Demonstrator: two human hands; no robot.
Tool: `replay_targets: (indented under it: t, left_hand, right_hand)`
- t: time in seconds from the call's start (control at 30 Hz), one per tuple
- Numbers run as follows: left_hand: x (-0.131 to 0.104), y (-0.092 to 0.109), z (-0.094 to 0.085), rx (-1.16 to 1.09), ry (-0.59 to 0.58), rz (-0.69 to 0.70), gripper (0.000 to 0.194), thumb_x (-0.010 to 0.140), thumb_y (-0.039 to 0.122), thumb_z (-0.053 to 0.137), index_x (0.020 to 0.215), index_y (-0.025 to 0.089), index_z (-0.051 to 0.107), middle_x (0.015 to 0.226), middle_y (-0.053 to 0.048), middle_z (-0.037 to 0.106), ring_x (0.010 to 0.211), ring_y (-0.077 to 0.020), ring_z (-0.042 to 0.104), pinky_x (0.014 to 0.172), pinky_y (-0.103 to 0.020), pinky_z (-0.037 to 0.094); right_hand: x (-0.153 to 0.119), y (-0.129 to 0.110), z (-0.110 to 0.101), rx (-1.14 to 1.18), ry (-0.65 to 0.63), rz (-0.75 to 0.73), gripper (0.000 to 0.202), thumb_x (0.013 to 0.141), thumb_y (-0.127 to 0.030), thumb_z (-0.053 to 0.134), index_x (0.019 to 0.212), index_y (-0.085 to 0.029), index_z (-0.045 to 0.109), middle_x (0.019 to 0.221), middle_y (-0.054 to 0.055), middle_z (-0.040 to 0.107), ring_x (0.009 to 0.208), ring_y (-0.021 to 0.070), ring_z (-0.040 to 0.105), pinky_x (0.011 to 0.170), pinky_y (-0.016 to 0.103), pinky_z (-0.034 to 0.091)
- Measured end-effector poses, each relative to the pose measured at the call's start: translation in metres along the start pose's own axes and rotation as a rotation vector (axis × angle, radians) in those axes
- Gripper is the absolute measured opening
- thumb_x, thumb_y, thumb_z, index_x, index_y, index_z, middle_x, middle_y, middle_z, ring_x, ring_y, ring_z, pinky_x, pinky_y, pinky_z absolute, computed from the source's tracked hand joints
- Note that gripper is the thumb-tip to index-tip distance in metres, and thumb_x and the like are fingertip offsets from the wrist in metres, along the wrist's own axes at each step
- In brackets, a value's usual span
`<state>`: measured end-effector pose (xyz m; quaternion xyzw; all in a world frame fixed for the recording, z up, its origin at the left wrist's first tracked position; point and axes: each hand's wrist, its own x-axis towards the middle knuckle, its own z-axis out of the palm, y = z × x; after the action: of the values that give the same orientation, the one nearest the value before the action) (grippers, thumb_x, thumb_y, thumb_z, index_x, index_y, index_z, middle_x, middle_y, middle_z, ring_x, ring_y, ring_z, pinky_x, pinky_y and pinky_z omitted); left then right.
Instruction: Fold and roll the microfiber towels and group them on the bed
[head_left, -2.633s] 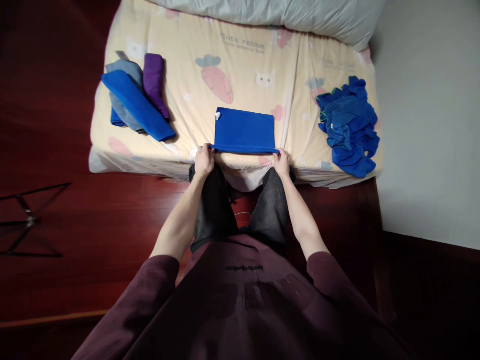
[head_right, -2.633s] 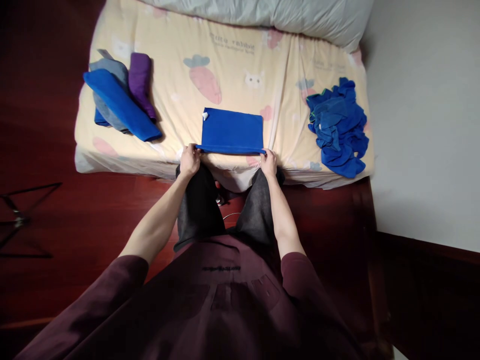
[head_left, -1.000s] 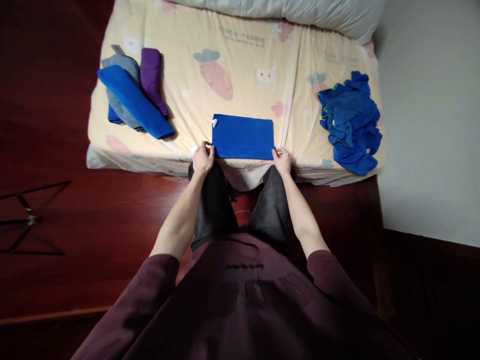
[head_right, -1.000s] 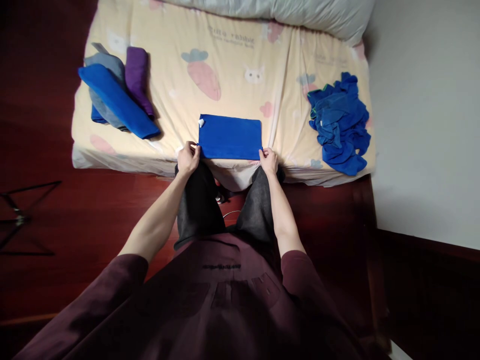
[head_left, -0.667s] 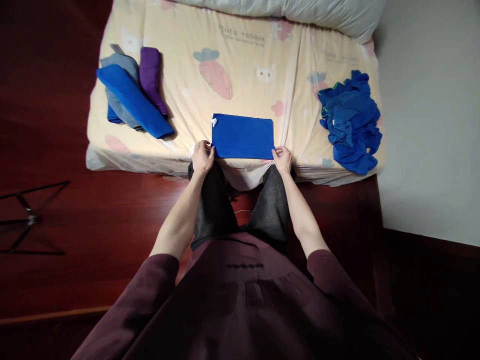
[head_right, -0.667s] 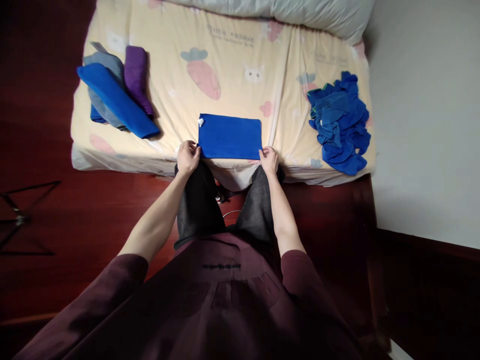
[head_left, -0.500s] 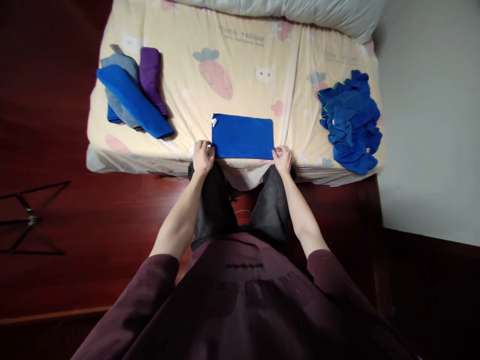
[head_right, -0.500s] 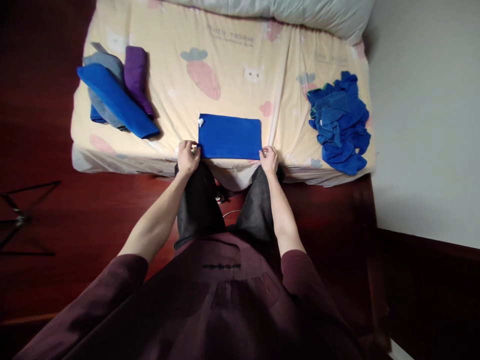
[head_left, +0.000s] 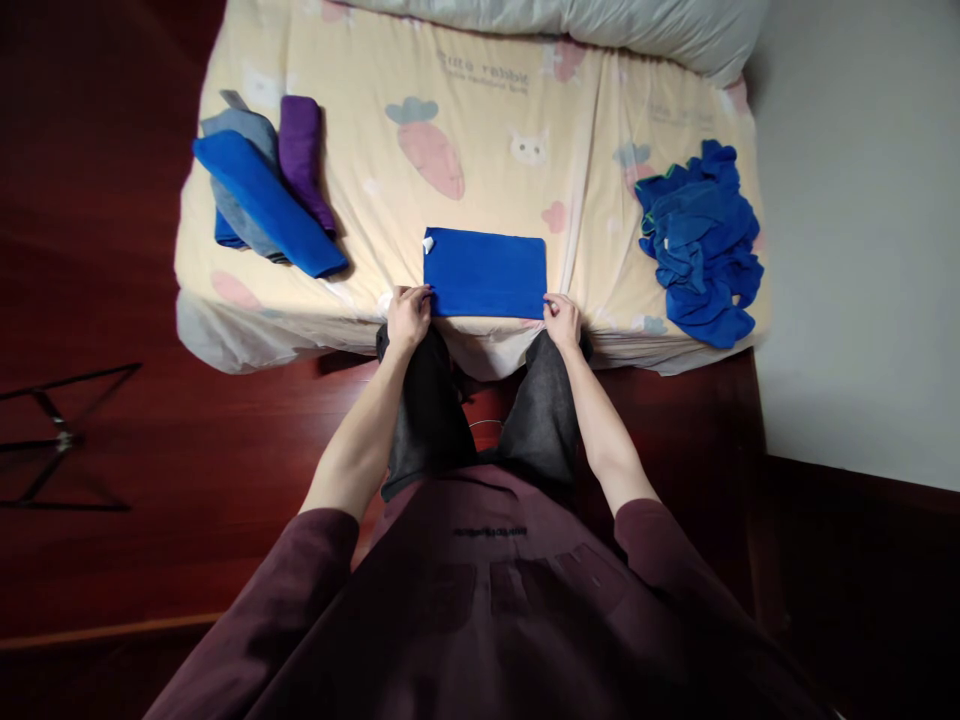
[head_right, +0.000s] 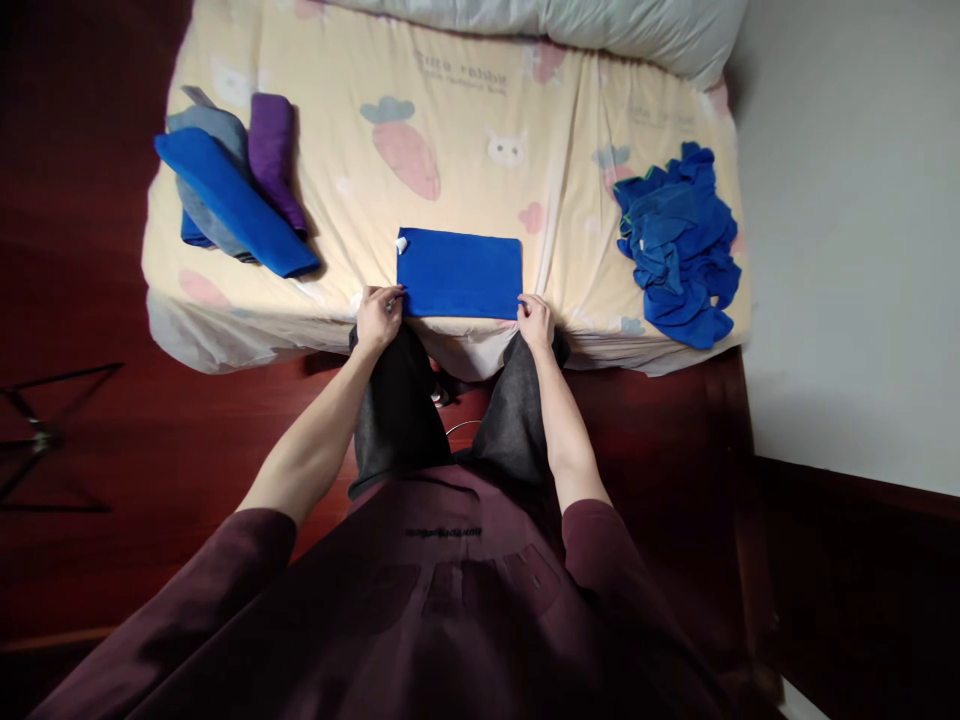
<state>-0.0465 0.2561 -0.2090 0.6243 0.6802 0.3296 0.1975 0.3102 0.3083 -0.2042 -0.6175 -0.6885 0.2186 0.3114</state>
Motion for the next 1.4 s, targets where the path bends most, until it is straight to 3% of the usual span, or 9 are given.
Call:
replay_targets:
  t: [0.27,0.4,0.53,0.67,0.77,0.97,1.4]
  left_hand:
    - [0.0,-0.004,0.002,-0.015,-0.017,-0.016,0.033,0.1,0.033,0.056,0.122,0.021,0.078,0.139,-0.011,0.072,0.133,-0.0302,0.057,0.121,-0.045,0.044]
    - [0.0,-0.003,0.001,0.018,-0.04,-0.011,0.04,0.097,0.046,0.065,0.125,0.02,0.077,0.142,-0.012,0.071,0.135,-0.032,0.057,0.122,-0.046,0.043]
    - [0.0,-0.001,-0.003,0.063,-0.088,-0.01,0.058,0.087,0.054,0.076,0.132,0.018,0.073,0.145,-0.013,0.069,0.137,-0.0347,0.055,0.125,-0.049,0.041]
    - [0.001,-0.002,-0.004,0.108,-0.124,-0.005,0.062,0.079,0.042,0.081,0.137,0.02,0.07,0.148,-0.013,0.067,0.14,-0.0366,0.052,0.124,-0.051,0.041]
    - [0.002,-0.004,-0.002,0.112,-0.128,0.004,0.062,0.076,0.028,0.076,0.138,0.021,0.07,0.148,-0.012,0.066,0.14,-0.0374,0.053,0.124,-0.053,0.042]
    - [0.002,-0.006,0.0,0.08,-0.084,0.042,0.059,0.077,0.019,0.063,0.136,0.017,0.071,0.143,-0.012,0.07,0.135,-0.0351,0.056,0.121,-0.049,0.045]
    - [0.003,-0.014,0.004,-0.011,0.023,0.081,0.062,0.078,0.006,0.049,0.133,0.023,0.072,0.138,-0.006,0.072,0.135,-0.0295,0.058,0.12,-0.045,0.048]
  right_hand:
    - [-0.001,0.003,0.005,0.02,-0.02,-0.029,0.026,0.094,-0.029,0.069,0.115,-0.017,0.079,0.13,0.013,0.075,0.119,0.026,0.072,0.112,0.04,0.057]
    - [-0.002,0.005,0.006,-0.002,-0.078,-0.055,0.047,0.082,-0.04,0.087,0.124,-0.019,0.077,0.139,0.012,0.069,0.128,0.0285,0.068,0.118,0.043,0.054]
    - [-0.001,0.006,0.004,-0.046,-0.138,-0.07,0.06,0.077,-0.032,0.09,0.133,-0.021,0.074,0.146,0.011,0.065,0.136,0.0297,0.063,0.122,0.044,0.051]
    - [-0.001,0.005,0.002,-0.047,-0.155,-0.073,0.06,0.079,-0.017,0.08,0.138,-0.02,0.071,0.148,0.011,0.064,0.137,0.0292,0.063,0.124,0.044,0.05]
    - [-0.001,0.003,0.0,-0.039,-0.14,-0.075,0.057,0.081,-0.011,0.07,0.137,-0.018,0.072,0.147,0.01,0.066,0.137,0.0279,0.063,0.125,0.043,0.049]
    - [-0.001,0.002,0.0,-0.024,-0.101,-0.073,0.057,0.081,-0.004,0.058,0.134,-0.016,0.072,0.143,0.01,0.07,0.136,0.0259,0.065,0.126,0.041,0.049]
    - [0.002,0.005,0.001,0.07,-0.059,-0.061,0.052,0.084,-0.005,0.051,0.127,-0.019,0.076,0.141,0.008,0.073,0.137,0.0221,0.066,0.129,0.041,0.045]
